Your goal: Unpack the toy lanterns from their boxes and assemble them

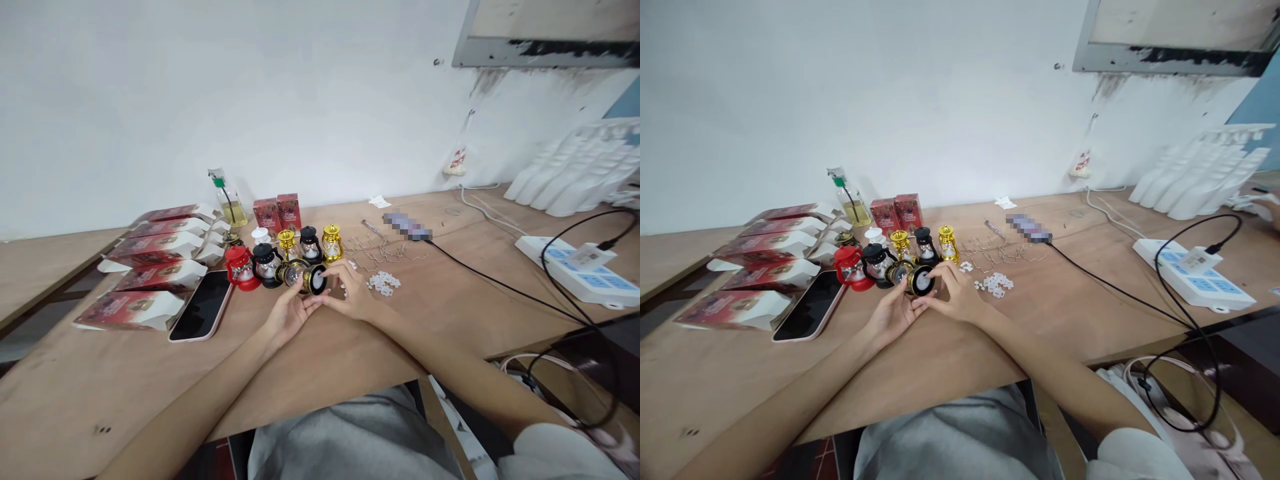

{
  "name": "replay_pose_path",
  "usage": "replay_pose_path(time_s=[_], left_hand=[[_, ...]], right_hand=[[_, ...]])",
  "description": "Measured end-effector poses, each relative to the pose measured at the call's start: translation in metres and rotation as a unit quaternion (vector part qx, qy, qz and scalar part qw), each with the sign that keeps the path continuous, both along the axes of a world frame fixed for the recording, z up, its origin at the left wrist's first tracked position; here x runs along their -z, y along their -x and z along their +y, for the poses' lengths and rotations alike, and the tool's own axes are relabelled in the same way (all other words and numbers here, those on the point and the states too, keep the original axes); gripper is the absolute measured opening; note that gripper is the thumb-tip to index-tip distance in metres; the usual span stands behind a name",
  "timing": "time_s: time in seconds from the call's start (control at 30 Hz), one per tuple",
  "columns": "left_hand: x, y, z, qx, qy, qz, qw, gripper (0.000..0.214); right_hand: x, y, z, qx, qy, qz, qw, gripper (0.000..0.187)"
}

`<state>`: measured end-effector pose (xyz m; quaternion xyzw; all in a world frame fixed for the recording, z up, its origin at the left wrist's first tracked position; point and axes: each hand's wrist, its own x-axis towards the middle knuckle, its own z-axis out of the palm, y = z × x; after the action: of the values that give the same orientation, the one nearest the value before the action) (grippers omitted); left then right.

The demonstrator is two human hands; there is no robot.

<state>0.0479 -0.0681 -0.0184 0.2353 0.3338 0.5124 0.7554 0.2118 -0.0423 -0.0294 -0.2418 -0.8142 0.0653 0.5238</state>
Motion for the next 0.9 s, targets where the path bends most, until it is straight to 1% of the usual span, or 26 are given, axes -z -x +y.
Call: replay_pose_path(time_s=[0.07,0.13,0.27,0.37,0.53,0.63,0.73,0.9], left_hand=[[0.0005,-0.0006,-0.0002,-0.002,-0.001,-0.004,1.0,0.015],[0.0008,-0.0017,-0.0006,-0.007,-0.004,0.01,1.0,0.013],[0.0003,-0.004,-0.0009,-0.016,-0.001,0.052,0.999,0.019],[0.0,-0.0043,-0.0003,-0.018,0.007,0.045,0.999,0.019],[-0.0018,-0.0028,0.0011,0.0,0.018,0.035,0.999,0.02],[-0.0039,-0.0028,0.0009,0.0,0.024,0.033,0.999,0.02],[-0.0041,-0.0026,0.0011,0.009,0.026,0.036,0.999,0.024],[-0.0025,-0.0006,0.0034,0.019,0.021,0.047,0.998,0.025]], right_hand=[[0.0008,-0.0009,0.001,0.004,-0.01,0.001,1.0,0.023],[0.0006,-0.0025,0.002,0.013,-0.05,-0.011,0.999,0.021],[-0.001,-0.0061,0.005,0.031,-0.154,-0.065,0.985,0.028],[0.0002,-0.0068,0.0073,0.035,-0.2,-0.107,0.973,0.034],[0.0044,-0.0045,0.0092,0.057,-0.214,-0.159,0.962,0.028],[0.0038,-0.0031,0.0079,0.076,-0.236,-0.15,0.957,0.024],[0.0015,-0.0024,0.0057,0.08,-0.252,-0.139,0.954,0.024],[0.0009,-0.0026,0.0045,0.095,-0.25,-0.144,0.953,0.027]])
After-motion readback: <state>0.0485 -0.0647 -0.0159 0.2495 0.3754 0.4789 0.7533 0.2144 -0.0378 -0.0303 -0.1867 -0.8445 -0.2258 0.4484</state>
